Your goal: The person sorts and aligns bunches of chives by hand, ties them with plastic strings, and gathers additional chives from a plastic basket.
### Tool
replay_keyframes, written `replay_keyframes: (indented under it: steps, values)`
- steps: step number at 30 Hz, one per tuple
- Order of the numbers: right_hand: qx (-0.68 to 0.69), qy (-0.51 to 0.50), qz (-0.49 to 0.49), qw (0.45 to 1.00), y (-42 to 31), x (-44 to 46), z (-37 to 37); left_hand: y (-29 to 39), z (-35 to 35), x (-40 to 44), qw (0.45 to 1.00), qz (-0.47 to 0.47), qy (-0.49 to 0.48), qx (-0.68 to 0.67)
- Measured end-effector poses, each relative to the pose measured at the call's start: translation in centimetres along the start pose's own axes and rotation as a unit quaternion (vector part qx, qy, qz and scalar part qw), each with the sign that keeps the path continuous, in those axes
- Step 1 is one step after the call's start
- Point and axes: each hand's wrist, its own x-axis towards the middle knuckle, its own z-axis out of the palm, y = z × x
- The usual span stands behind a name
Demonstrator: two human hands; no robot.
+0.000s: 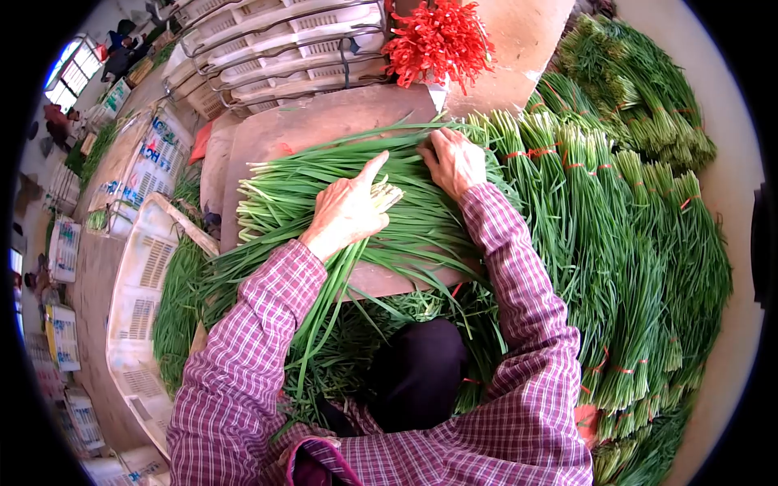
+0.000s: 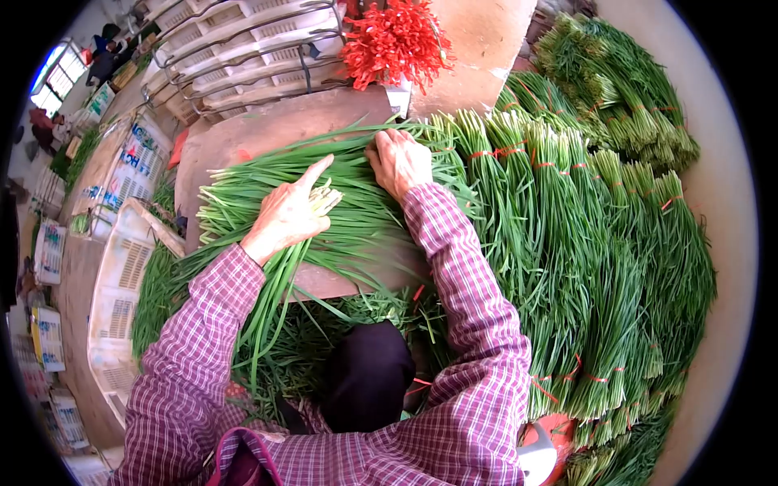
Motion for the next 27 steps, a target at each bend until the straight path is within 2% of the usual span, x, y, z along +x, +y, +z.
replay_keyframes:
  steps: [1,4,5,9,14,16,18,19,20,21,22,23,24,26,27]
  values:
    - [-0.016,-0.001,-0.013,1.000,-0.4,-0.2,-0.5,-0.4,0.2,0.0,0.999,0.026,0.017,-0.018]
    - [-0.021,-0.004,-0.034,0.999,-2.7,-1.0,-2.5,-0.6,0.3,-0.2,0.999,0.019,0.023,-0.016]
    - [-0.018,-0.010,-0.040,0.999,-3.1,-1.1,-2.8,-1.1,0.7,-0.2,0.997,0.056,0.049,-0.024]
    - [0.006,0.006,-0.053,0.999,-4.4,-2.0,-2.8,-1.0,0.7,0.4,0.999,0.030,0.030,-0.013]
    - [0.157,0.094,0.072,0.980,-3.9,-2.6,-2.2,-0.9,0.7,0.3,0.999,0.016,0.030,-0.038]
    - [0.325,0.166,0.155,0.918,-5.0,-2.1,-4.2,-0.9,0.8,0.5,0.999,0.015,0.027,-0.040]
    - [0.442,0.093,0.219,0.865,-7.2,-2.6,-8.9,-1.2,0.3,0.4,0.999,0.017,0.024,-0.042]
    - [0.480,0.010,0.166,0.861,-8.8,-3.1,-11.2,-1.1,-0.4,0.0,0.997,0.018,0.013,-0.067]
    - [0.486,-0.122,0.098,0.860,-10.1,-3.8,-13.2,-0.9,-1.0,-0.5,0.995,0.021,0.001,-0.093]
    - [0.481,-0.268,0.009,0.835,-11.0,-4.3,-14.4,-1.1,-2.0,-1.2,0.990,0.035,-0.003,-0.134]
    - [0.545,-0.398,0.086,0.733,-12.7,-4.9,-15.4,-2.3,-2.4,-1.6,0.974,0.083,0.007,-0.210]
    - [0.481,-0.389,0.062,0.783,-13.3,-5.2,-15.4,-3.1,-2.4,-2.1,0.913,0.133,0.017,-0.386]
    - [0.413,-0.379,0.037,0.827,-13.7,-5.3,-15.3,-3.7,-2.7,-2.7,0.817,0.176,0.026,-0.549]
    - [0.443,-0.216,0.059,0.868,-14.5,-5.0,-14.1,-2.1,-9.2,-5.6,0.902,0.177,0.021,-0.393]
    - [0.482,-0.190,0.071,0.852,-15.4,-3.9,-13.8,-1.3,-11.4,-6.4,0.907,0.204,0.056,-0.364]
